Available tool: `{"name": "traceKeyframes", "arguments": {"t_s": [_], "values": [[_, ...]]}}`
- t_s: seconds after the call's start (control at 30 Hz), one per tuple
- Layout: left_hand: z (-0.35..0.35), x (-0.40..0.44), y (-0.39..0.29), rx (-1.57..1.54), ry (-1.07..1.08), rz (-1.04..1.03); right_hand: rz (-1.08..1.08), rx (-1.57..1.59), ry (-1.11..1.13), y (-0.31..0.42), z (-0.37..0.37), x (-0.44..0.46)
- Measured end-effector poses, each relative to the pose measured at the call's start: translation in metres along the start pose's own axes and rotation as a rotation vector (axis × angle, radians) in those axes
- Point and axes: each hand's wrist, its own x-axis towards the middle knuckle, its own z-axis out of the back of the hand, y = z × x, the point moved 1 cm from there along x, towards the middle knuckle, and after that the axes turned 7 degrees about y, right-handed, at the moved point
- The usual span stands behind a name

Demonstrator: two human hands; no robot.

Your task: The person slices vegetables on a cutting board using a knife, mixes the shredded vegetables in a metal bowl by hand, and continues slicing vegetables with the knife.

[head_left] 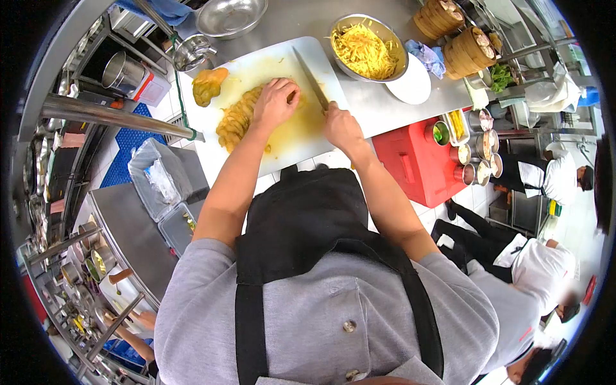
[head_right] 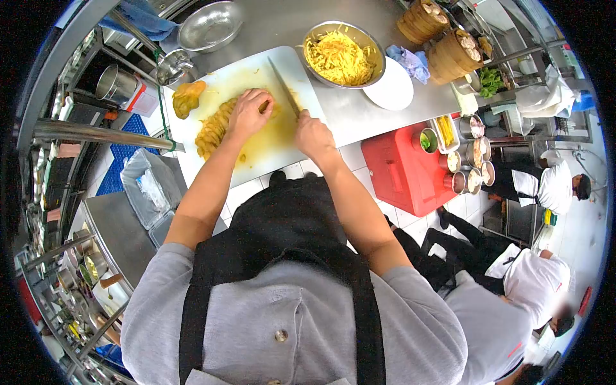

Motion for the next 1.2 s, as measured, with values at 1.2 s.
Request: {"name": "traceKeyframes", "arguments": {"t_s": [1.2], "values": [[-0.002,-0.001,-0.007,0.043,0.053,0.032,0.165,-0.007,-0.037,0.005,-0.021,-0.018]]}}
